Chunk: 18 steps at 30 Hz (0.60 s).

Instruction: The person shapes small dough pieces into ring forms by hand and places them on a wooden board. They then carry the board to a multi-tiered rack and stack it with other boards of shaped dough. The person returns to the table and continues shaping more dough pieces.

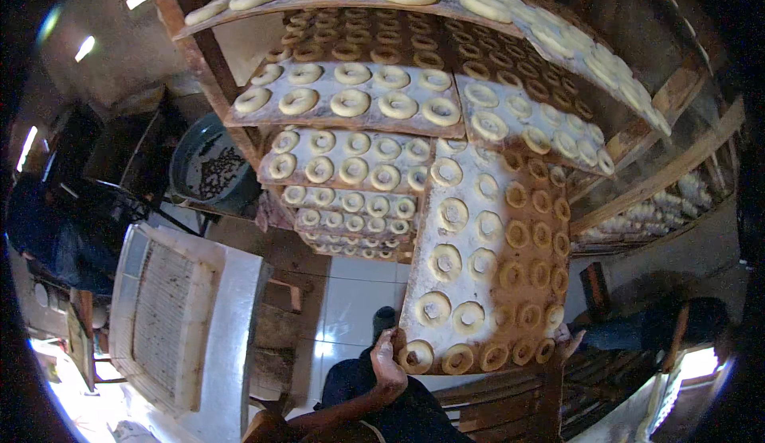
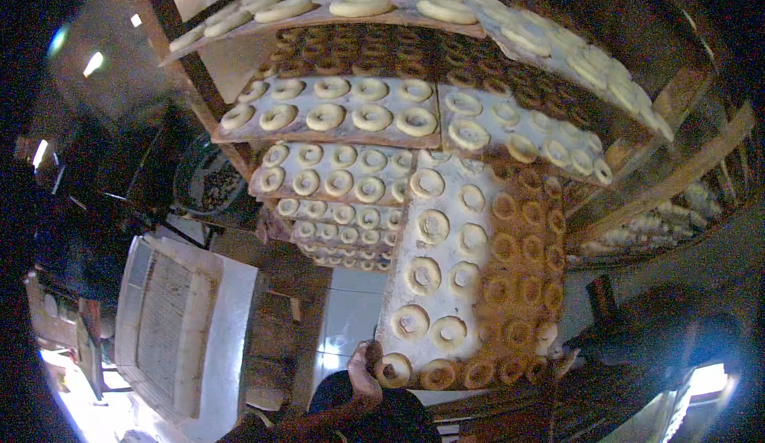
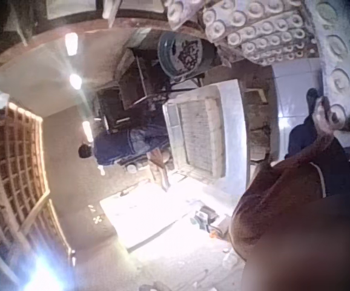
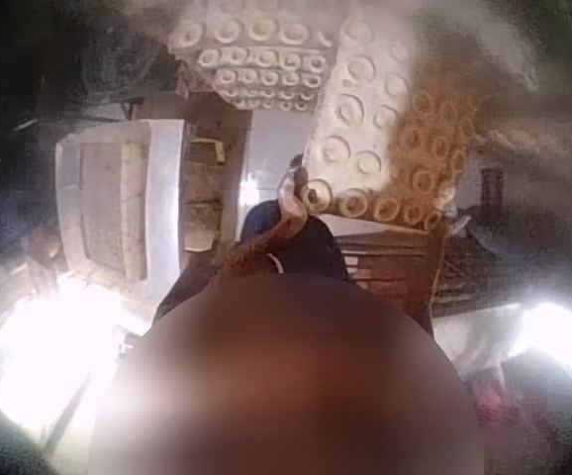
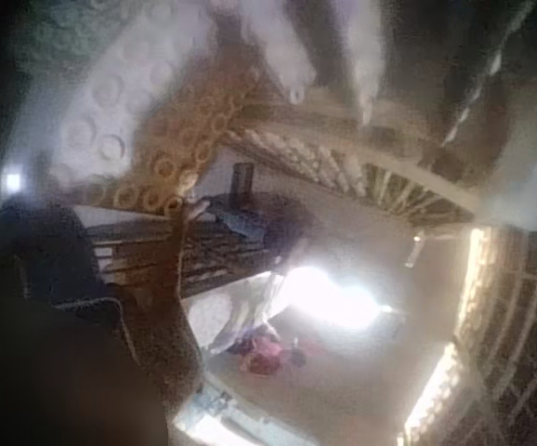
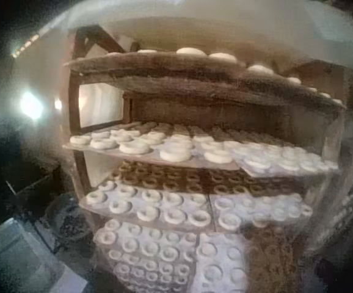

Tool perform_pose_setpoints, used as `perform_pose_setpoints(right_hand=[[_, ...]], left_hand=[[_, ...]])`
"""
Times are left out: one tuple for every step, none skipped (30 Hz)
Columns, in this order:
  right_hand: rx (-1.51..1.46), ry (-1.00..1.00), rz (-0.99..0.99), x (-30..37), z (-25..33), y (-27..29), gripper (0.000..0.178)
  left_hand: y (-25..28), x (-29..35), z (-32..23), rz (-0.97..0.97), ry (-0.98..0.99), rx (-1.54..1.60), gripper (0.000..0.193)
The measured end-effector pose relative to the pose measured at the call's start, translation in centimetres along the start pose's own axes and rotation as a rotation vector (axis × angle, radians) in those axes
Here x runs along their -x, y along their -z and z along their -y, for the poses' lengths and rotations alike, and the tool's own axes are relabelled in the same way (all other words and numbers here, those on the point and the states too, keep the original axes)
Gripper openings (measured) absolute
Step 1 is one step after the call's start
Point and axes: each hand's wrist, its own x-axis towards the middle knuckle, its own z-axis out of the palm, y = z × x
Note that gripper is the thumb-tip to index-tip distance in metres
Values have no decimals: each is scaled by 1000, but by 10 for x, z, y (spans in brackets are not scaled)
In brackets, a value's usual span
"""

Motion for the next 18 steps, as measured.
perform_pose_setpoints(right_hand=[[20,15,-10,-1,-2,-1,58],[26,26,-20,-2,-3,0,58],[33,40,-24,-3,-4,0,57],[34,45,-30,-1,-4,2,57],[39,43,-23,-2,-3,4,56],[43,50,-21,-1,-1,7,56],[47,52,-20,-2,0,9,55],[51,59,-18,-2,1,10,55],[61,62,-17,-4,3,12,54],[67,69,-13,-6,3,13,54],[71,75,-7,-9,5,14,53],[73,77,0,-13,6,14,53],[85,83,5,-17,8,15,52],[95,90,10,-21,9,15,52],[103,94,18,-26,12,16,51],[115,100,26,-30,14,16,51],[126,109,35,-35,16,16,50],[140,117,39,-38,19,17,50]], left_hand=[[1,-3,3,93,-102,-29,38],[2,-6,6,167,-181,-58,38],[2,-8,7,218,-275,-64,39],[3,-11,8,271,-248,9,38],[3,-11,7,253,-262,-89,38],[4,-14,7,240,-277,-136,38],[3,-15,8,219,-275,-140,37],[3,-18,9,247,-298,-134,37],[2,-21,12,269,-300,-84,37],[2,-23,15,293,-271,-57,37],[-1,-26,19,270,-220,3,36],[-2,-27,22,241,-144,30,36],[-4,-29,26,176,-40,32,36],[-7,-28,29,228,-134,11,36],[-9,-29,32,228,-114,-20,36],[-12,-30,33,201,-81,-49,36],[-13,-32,33,174,-46,-78,36],[-16,-35,32,195,-204,-113,34]])
